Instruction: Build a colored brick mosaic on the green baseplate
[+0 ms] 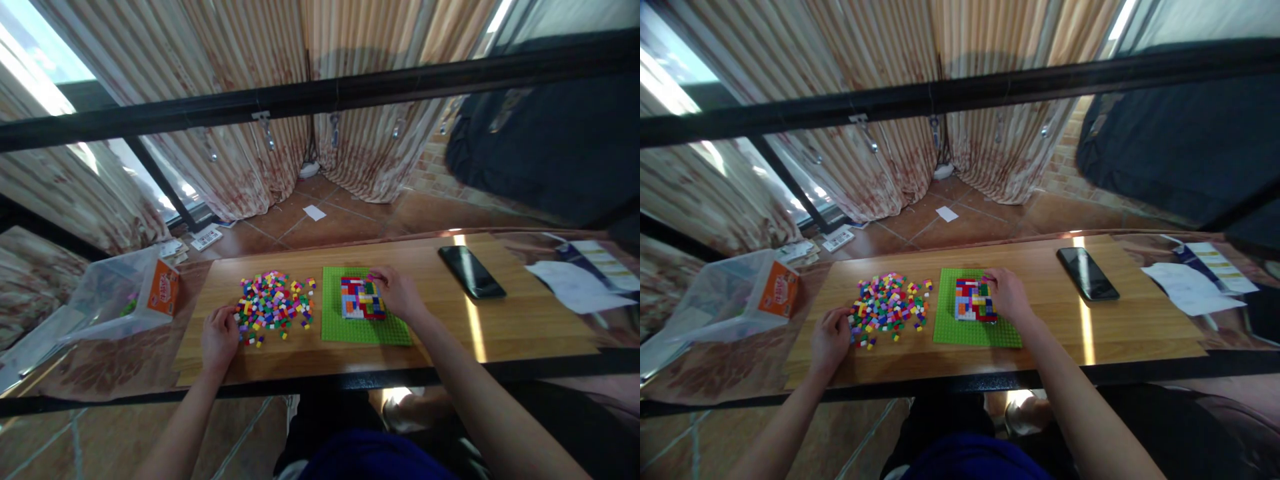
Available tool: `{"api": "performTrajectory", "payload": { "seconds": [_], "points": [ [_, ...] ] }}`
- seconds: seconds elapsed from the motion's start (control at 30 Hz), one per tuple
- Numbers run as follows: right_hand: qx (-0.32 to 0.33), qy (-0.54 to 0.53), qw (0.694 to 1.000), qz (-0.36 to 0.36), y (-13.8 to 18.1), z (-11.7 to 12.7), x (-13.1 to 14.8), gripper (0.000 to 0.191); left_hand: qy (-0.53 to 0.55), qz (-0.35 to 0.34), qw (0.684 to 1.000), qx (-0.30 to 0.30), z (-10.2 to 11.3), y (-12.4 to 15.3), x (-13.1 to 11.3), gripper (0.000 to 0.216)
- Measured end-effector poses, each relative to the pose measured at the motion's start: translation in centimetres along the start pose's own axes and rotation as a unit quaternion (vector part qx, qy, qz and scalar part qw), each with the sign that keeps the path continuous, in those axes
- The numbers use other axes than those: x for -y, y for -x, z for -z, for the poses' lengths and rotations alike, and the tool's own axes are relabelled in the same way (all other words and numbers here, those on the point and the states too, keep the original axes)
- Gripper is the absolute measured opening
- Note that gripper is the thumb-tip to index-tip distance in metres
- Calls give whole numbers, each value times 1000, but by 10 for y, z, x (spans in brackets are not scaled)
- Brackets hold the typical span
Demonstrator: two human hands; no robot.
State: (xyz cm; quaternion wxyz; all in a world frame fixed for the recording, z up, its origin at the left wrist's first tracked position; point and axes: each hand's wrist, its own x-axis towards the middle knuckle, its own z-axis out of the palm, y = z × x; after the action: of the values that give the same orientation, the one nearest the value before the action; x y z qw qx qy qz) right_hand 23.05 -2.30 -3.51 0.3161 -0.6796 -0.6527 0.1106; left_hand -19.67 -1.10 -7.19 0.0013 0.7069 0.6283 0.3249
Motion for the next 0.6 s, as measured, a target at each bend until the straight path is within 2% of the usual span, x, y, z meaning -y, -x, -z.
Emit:
{"api": "performTrajectory", "payload": {
  "seconds": [0.13,0.33,0.47,0.6],
  "points": [
    [63,41,997,33,-11,0,-2,27,-3,0,1000,-4,0,0,0,22],
    [120,63,988,77,-20,-4,-6,27,-8,2,1000,1,-1,0,0,23],
    [146,57,984,88,-22,-1,-7,27,-8,7,1000,1,0,0,-2,25],
    [145,22,986,85,-24,0,-10,25,-5,5,1000,0,1,-1,-3,26]
  ]
}}
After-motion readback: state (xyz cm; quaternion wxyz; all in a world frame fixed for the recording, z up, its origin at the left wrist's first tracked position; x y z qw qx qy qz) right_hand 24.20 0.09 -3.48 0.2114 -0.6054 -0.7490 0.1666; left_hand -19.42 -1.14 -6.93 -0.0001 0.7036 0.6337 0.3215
